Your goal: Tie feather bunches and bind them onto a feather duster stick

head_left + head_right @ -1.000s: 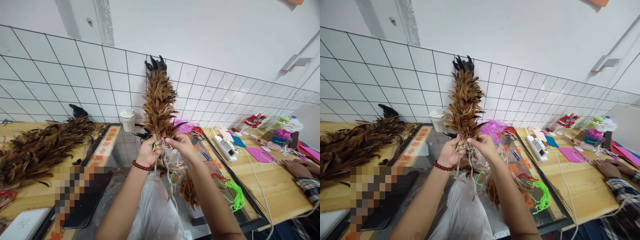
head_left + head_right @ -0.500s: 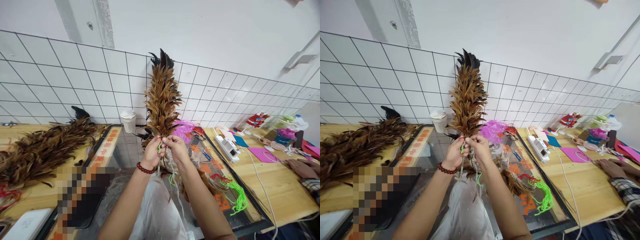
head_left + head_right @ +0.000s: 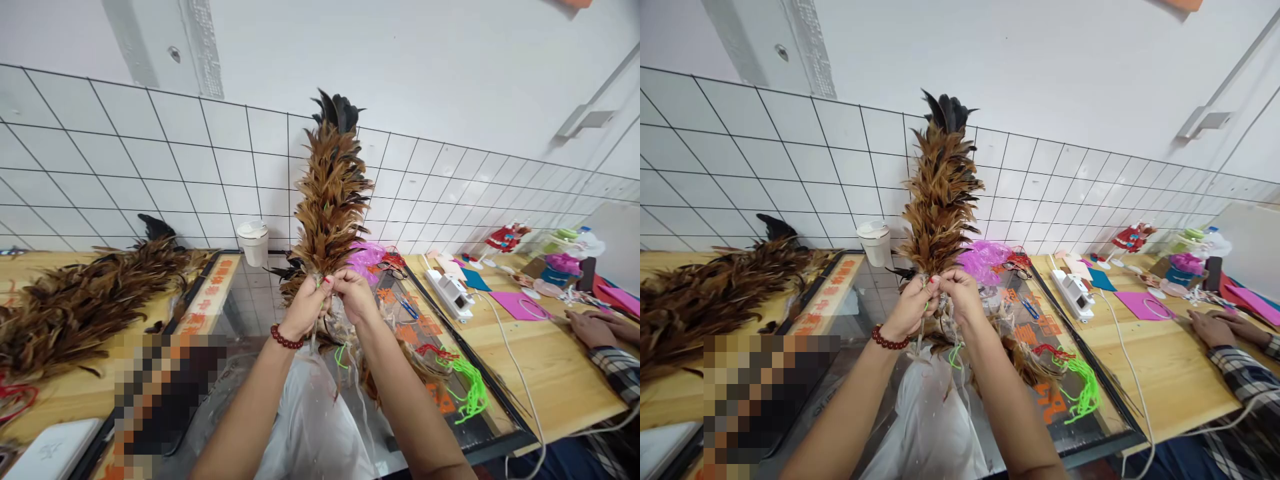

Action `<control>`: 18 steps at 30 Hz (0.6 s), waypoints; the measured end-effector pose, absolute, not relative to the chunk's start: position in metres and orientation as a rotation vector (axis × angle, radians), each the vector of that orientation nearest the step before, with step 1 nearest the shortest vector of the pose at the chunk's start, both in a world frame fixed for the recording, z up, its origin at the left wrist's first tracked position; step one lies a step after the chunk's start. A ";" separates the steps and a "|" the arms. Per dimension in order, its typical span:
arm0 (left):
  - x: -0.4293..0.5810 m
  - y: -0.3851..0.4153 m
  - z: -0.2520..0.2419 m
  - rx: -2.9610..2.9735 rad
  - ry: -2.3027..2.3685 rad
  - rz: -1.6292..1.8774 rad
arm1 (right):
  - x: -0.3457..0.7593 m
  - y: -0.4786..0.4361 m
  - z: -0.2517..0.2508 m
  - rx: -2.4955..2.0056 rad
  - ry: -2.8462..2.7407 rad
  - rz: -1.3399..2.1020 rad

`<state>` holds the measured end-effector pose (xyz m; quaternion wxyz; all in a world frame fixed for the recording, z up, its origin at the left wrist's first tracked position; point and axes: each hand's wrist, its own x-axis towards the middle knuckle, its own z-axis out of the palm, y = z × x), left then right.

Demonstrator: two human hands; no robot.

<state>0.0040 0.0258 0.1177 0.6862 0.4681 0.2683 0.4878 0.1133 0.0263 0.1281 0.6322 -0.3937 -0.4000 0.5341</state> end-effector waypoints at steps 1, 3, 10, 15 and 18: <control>0.004 0.026 0.118 1.037 0.597 1.108 | 0.114 0.026 0.128 -0.908 -0.928 1.233; 0.002 0.026 0.120 1.004 0.584 1.124 | 0.118 0.025 0.128 -0.935 -0.995 1.243; 0.000 0.019 0.125 0.945 0.471 0.964 | 0.135 0.025 0.135 -0.739 -1.265 1.428; 0.005 0.014 0.121 0.978 0.399 0.826 | 0.135 0.031 0.137 -0.665 -1.242 1.712; 0.006 0.013 0.119 0.997 0.408 0.793 | 0.134 0.032 0.139 -0.830 -1.138 1.719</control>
